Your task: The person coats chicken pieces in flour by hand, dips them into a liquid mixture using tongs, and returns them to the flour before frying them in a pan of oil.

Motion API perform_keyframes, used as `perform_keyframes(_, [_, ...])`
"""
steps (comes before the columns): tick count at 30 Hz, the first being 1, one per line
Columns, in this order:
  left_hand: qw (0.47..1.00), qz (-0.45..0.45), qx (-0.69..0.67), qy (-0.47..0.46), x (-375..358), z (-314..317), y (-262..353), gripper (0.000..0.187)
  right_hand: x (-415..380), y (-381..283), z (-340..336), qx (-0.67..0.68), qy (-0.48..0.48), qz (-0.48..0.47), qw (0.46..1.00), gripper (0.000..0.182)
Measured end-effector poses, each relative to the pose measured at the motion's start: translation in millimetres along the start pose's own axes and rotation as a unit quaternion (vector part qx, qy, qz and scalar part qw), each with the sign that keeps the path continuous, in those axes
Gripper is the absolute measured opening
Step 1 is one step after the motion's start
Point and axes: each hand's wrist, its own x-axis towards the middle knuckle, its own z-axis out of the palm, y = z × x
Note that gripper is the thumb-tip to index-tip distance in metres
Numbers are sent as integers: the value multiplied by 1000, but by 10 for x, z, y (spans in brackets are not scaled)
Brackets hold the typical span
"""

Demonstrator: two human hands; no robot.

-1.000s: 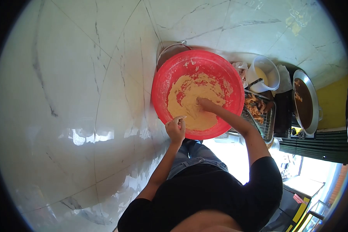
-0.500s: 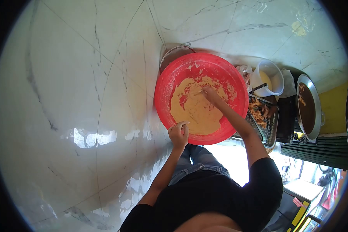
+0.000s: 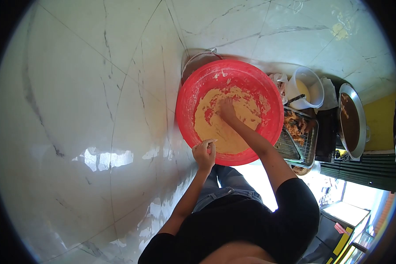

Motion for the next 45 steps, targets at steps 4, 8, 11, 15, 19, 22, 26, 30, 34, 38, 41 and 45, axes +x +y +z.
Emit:
perform_keyframes(4, [1000, -4, -3, -1, -7, -14, 35, 12, 42, 152, 62, 17, -113, -57, 992, 44])
perform_keyframes(8, [1000, 3, -6, 4, -15, 10, -10, 12, 172, 335, -387, 196, -191, -44, 961, 29])
perform_keyframes(11, [1000, 1, -19, 7, 3, -10, 24, 13, 256, 600, -380, 231, -105, -3, 967, 20])
perform_keyframes(15, [1000, 12, -7, 17, 12, 6, 17, 13, 263, 785, -206, 251, -47, 52, 966, 27])
perform_keyframes(19, [1000, 6, -5, 12, -4, 10, 5, 12, -198, 519, 217, 177, -66, -107, 976, 38])
perform_keyframes(22, [1000, 6, 1, 15, 0, 13, 15, 12, -415, 359, 172, 143, -70, -149, 976, 51])
perform_keyframes(26, [1000, 1, -3, 18, 28, 6, 35, 12, -195, 503, 323, 125, -43, -136, 982, 53])
perform_keyframes(30, [1000, -2, -8, 17, 9, 28, -25, 12, -291, 413, 422, 174, -57, -133, 974, 53])
perform_keyframes(34, [1000, 4, -2, 22, -2, 43, -30, 13, -190, 623, 204, 168, -81, -173, 967, 52])
perform_keyframes(38, [1000, 2, -2, 21, -3, 45, -31, 12, -218, 463, 401, 191, -46, -107, 975, 51])
perform_keyframes(41, [1000, 1, -4, 23, 16, 31, -4, 12, -233, 593, 340, 132, -34, -209, 968, 47])
perform_keyframes(45, [1000, -5, 1, 13, 5, 18, 4, 11, -112, 568, 287, 210, -45, -119, 969, 42])
